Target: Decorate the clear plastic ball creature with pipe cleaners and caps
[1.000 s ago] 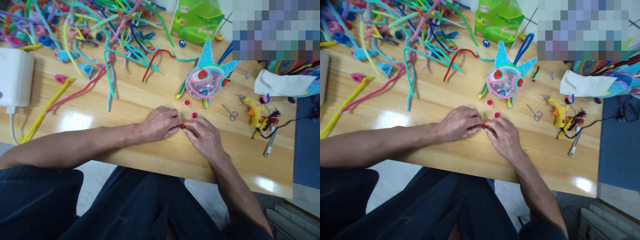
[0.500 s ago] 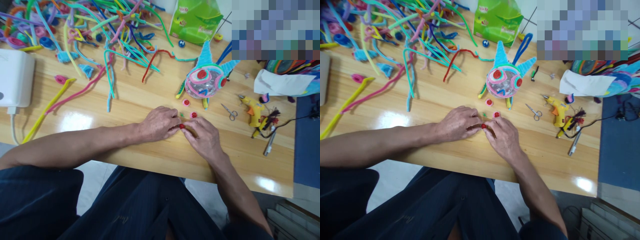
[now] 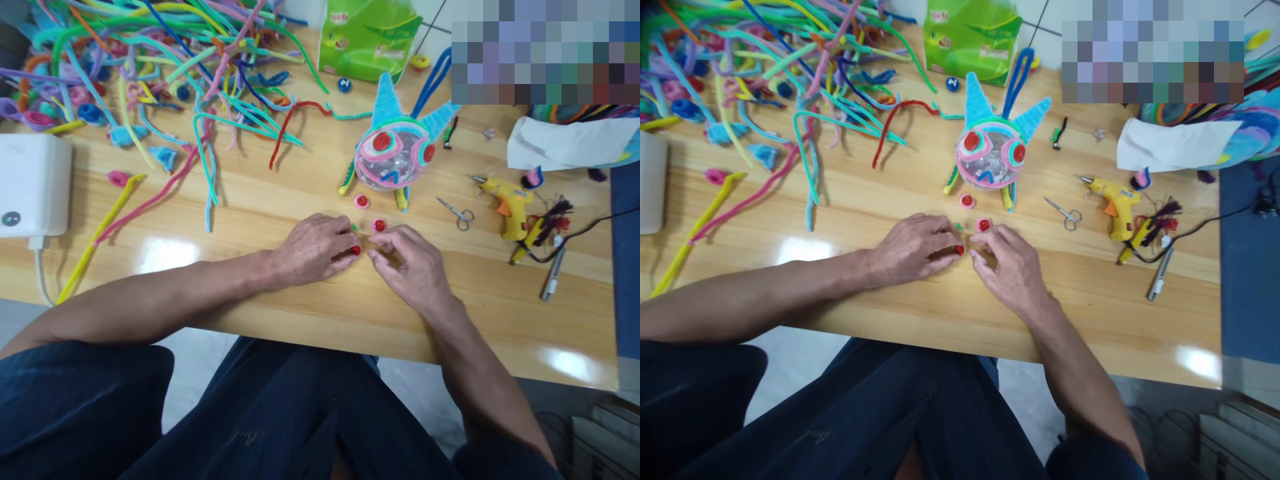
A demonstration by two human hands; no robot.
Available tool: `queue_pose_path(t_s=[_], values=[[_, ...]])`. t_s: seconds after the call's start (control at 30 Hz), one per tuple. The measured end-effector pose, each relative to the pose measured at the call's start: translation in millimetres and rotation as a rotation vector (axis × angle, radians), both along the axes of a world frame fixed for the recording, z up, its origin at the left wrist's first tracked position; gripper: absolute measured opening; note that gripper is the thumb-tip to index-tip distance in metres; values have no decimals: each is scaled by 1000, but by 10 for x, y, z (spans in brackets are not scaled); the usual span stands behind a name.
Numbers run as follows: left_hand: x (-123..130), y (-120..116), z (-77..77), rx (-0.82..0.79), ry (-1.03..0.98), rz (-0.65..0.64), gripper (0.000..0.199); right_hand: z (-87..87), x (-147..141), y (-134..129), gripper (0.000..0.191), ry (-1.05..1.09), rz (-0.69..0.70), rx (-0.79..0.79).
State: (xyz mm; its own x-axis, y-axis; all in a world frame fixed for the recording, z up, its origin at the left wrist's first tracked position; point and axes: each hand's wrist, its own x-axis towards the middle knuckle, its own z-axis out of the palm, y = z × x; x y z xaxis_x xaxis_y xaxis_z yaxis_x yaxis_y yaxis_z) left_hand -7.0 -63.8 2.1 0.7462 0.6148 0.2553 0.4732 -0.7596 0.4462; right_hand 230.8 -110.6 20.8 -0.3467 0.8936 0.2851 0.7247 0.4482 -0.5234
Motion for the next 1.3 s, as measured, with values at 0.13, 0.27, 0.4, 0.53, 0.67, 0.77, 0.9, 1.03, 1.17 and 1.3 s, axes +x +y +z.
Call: queue_pose_path(t_s=[0.13, 0.27, 0.4, 0.53, 0.67, 0.77, 0.9, 1.03, 1.17, 1.3], values=[[-9, 6, -16, -7, -13, -3, 24, -10, 9, -6, 13, 8, 7, -15], [-26, 5, -39, 5, -37, -3, 24, -16, 14, -10, 14, -8, 23, -11], [-38, 3, -47, 6, -27, -17, 24, -31, 8, -12, 13, -19, 39, -7], [-40, 2, -44, 11, -23, -19, 24, -45, 1, -11, 13, -22, 55, 17], [-38, -6, -36, 24, -32, -8, 24, -52, 15, -7, 13, 1, 55, 21], [-30, -14, -21, 24, -11, 9, 32, -56, 28, -3, 14, 15, 43, 22], [-4, -15, 1, 18, 29, 23, 28, -64, 24, -3, 14, 15, 24, 35], [12, -14, 1, -17, 44, 19, 19, -58, 12, -6, 13, 27, 41, 51], [2, -13, -33, -21, -47, 30, 15, -32, 10, -6, 12, 61, 36, 18], [-18, -16, -47, 20, -201, 26, 13, -19, -15, -3, 9, 225, -37, -114]])
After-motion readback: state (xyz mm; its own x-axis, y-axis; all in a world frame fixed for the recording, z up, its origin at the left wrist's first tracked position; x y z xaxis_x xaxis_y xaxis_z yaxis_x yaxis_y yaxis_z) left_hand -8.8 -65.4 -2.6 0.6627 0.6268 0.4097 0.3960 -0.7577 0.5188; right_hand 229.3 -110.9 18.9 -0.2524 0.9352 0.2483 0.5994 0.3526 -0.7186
